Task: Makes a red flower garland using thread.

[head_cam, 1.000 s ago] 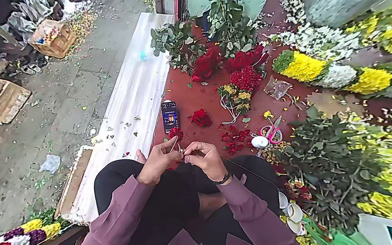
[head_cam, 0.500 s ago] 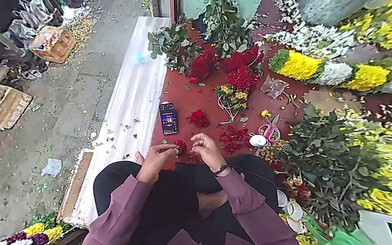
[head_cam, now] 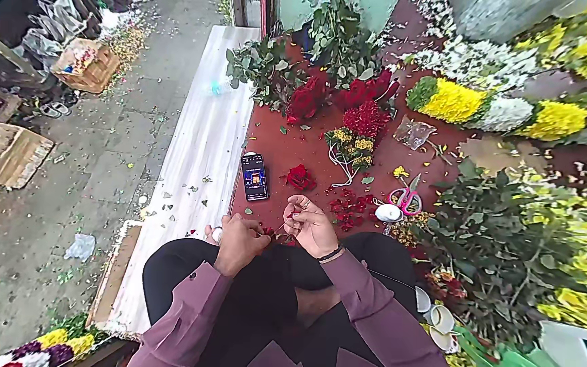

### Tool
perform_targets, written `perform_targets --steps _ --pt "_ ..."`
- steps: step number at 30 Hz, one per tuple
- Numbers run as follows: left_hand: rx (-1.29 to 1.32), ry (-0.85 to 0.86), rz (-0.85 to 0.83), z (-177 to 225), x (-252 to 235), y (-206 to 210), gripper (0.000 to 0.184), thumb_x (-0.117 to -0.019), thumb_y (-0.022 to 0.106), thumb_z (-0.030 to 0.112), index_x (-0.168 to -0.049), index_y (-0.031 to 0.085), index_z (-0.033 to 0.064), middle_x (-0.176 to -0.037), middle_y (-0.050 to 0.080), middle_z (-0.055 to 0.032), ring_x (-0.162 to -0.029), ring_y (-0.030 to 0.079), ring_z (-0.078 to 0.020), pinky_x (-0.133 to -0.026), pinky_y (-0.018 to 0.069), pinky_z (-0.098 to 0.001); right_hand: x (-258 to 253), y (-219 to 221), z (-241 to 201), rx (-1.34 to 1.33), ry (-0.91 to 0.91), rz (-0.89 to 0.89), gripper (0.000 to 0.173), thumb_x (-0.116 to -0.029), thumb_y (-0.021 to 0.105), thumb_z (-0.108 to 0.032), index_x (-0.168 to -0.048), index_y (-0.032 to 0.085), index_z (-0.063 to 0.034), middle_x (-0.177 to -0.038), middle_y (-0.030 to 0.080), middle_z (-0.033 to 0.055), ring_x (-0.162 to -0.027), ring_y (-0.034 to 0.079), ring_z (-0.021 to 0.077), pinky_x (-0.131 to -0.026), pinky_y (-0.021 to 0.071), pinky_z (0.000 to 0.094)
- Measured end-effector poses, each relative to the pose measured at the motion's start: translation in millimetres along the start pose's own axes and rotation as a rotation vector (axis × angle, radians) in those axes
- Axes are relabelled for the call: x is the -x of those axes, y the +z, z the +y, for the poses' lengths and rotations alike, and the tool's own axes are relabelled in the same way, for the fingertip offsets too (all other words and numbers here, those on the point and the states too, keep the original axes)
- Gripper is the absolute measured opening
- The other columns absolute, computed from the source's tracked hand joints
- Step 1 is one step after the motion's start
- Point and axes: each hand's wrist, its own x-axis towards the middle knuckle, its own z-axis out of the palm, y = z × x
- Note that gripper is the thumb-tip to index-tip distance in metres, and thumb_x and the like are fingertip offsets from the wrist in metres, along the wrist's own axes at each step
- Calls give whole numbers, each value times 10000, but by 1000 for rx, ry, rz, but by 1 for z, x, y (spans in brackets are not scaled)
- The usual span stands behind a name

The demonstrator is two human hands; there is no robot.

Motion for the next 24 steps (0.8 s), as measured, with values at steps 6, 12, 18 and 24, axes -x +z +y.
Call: perform_targets --steps 6,12,18,24 --pt "-60 142 -7 -3 16 0 174 -795 724 441 -877 801 310 -958 655 13 -1093 563 -238 -962 450 -526 -1 9 29 56 37 -86 317 -936 485 11 -1240 572 -8 -911 626 86 -724 580 145 -688 522 329" --pt "-157 255 114 -1 46 1 147 -841 745 389 -890 786 256 -1064 645 -58 -1132 573 -284 -1101 352 -633 12 28 18 241 21 -288 356 -933 527 32 -1288 545 26 -956 638 108 -760 619 177 -682 546 341" --pt "-103 283 191 -5 68 -11 89 -790 772 266 -844 759 196 -1068 640 -49 -1103 592 -241 -1039 473 -498 18 31 37 282 88 -579 409 -909 482 25 -1316 506 -15 -942 618 72 -722 582 134 -582 479 287" --pt "835 340 301 -3 99 -51 117 -907 752 161 -999 737 90 -1124 703 -92 -1104 656 -247 -1058 508 -472 13 25 41 275 24 -547 438 -890 501 28 -1328 496 16 -946 616 57 -744 568 108 -621 469 262"
